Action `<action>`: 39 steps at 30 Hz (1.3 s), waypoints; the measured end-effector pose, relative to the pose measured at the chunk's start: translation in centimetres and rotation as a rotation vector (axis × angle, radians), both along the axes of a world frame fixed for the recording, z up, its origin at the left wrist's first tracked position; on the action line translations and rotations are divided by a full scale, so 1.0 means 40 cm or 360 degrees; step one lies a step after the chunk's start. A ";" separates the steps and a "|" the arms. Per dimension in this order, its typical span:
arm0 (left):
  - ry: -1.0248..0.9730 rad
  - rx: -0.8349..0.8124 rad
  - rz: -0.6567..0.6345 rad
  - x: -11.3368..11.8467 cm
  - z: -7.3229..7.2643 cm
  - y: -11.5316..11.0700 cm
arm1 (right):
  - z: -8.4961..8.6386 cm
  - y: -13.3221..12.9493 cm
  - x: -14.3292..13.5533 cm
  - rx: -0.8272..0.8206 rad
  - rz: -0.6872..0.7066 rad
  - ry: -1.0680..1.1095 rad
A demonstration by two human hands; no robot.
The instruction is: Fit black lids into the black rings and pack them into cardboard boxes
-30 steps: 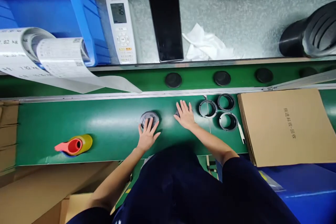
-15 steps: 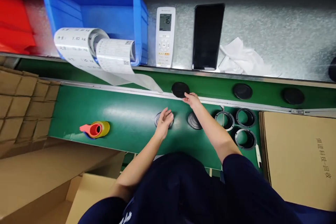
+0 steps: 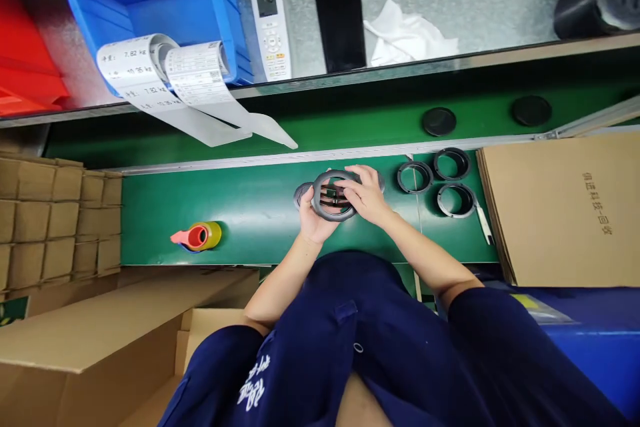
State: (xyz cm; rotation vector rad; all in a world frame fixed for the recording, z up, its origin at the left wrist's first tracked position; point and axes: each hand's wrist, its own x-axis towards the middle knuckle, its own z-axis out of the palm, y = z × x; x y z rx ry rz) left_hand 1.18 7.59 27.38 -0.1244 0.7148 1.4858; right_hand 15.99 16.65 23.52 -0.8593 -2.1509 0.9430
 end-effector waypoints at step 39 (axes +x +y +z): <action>0.0301 -0.0723 -0.0765 0.048 -0.151 0.047 | -0.259 0.211 0.339 -0.0052 -0.0409 -0.1174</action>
